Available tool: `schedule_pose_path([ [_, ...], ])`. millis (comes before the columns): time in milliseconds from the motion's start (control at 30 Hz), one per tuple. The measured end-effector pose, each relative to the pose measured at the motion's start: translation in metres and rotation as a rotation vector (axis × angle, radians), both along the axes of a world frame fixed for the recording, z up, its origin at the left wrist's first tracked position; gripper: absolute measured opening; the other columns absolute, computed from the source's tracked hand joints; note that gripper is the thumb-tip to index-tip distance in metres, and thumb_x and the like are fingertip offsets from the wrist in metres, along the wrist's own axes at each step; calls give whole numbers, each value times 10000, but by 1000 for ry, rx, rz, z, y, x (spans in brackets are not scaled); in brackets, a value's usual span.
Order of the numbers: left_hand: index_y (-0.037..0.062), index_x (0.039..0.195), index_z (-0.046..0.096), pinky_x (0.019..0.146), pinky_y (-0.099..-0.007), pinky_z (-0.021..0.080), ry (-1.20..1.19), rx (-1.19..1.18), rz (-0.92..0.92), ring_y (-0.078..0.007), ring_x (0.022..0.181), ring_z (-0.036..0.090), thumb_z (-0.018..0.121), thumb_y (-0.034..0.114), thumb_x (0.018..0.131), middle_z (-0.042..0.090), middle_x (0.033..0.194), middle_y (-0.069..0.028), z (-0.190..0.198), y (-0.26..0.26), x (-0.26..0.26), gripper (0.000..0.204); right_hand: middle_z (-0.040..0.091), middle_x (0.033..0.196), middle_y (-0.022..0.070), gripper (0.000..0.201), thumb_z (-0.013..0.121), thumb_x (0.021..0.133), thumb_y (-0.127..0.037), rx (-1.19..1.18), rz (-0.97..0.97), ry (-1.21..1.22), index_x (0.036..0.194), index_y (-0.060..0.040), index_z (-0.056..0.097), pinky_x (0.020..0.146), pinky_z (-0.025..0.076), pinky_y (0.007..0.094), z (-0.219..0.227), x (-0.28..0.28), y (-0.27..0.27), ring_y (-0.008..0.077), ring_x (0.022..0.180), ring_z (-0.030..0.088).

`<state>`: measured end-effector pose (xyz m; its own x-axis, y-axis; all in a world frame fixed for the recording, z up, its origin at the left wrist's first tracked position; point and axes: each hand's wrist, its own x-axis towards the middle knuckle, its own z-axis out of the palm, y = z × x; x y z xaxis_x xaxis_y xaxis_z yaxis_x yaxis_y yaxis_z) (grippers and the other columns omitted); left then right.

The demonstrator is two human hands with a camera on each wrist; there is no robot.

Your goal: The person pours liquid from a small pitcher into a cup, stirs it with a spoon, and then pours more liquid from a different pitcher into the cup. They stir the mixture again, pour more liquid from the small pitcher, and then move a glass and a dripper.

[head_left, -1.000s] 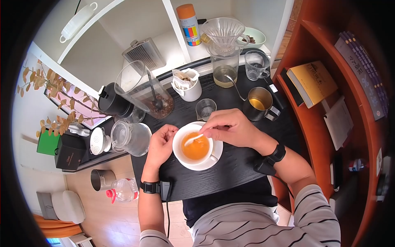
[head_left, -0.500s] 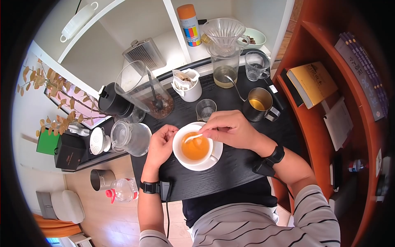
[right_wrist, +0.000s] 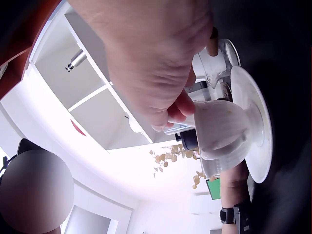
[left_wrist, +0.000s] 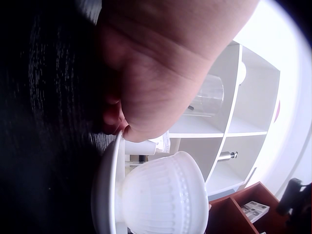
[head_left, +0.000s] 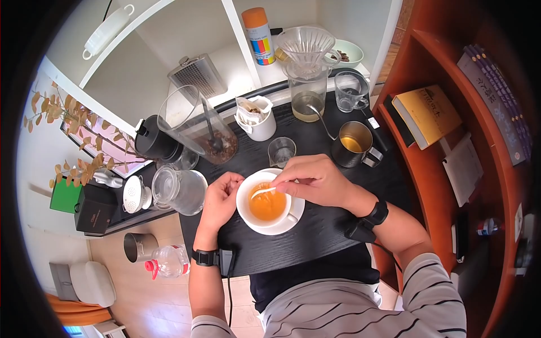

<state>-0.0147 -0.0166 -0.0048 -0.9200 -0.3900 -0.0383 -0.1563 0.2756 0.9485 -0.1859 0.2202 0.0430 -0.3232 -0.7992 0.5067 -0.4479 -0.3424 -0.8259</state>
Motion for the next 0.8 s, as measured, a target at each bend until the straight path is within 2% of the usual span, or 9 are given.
schedule_pose_path([
  [67,-1,1093,702,644,-191,431,5,-8,-8,6,724,528,619,89,1094,643,817,67,-1,-1,0,122,690,808,35,90,795,975,-111,-87,-80,64,1037,-47,808,574,423,270,-3,-2,-2,110,650,571],
  [200,-1,1094,703,641,-194,429,5,-12,-10,5,722,526,620,88,1092,641,814,69,0,-1,0,122,692,813,36,92,793,975,-104,-27,-105,5,1039,-39,806,574,423,272,1,-3,4,110,654,577],
  [400,-1,1103,703,637,-191,425,3,3,-8,7,721,526,617,90,1094,641,812,70,-2,-1,0,126,696,820,36,92,791,975,-97,-9,28,-49,1040,-33,803,569,419,275,0,-3,3,107,653,572],
  [500,-2,1106,702,637,-190,426,13,-3,-17,7,720,526,614,90,1096,640,811,69,-4,-3,0,128,703,824,37,90,791,976,-96,-35,-17,5,1039,-33,803,567,422,274,-1,-3,1,101,653,573],
  [567,-2,1106,702,637,-192,428,9,3,-16,7,721,526,613,91,1096,641,811,69,-3,-2,0,128,707,825,35,93,791,976,-99,-37,-127,47,1039,-32,802,569,428,270,4,-3,2,95,654,574],
  [667,-2,1106,702,639,-194,431,6,5,-17,5,722,527,613,93,1097,641,812,68,-4,-3,0,131,705,822,32,101,793,976,-108,-29,-162,-7,1039,-30,800,571,430,268,1,-4,3,93,651,572],
  [800,-2,1105,703,642,-195,434,3,-27,-14,1,720,531,609,96,1099,643,812,63,-4,-3,0,136,703,819,31,103,796,975,-113,-6,-84,-79,1039,-33,800,572,432,270,0,-4,5,92,654,574],
])
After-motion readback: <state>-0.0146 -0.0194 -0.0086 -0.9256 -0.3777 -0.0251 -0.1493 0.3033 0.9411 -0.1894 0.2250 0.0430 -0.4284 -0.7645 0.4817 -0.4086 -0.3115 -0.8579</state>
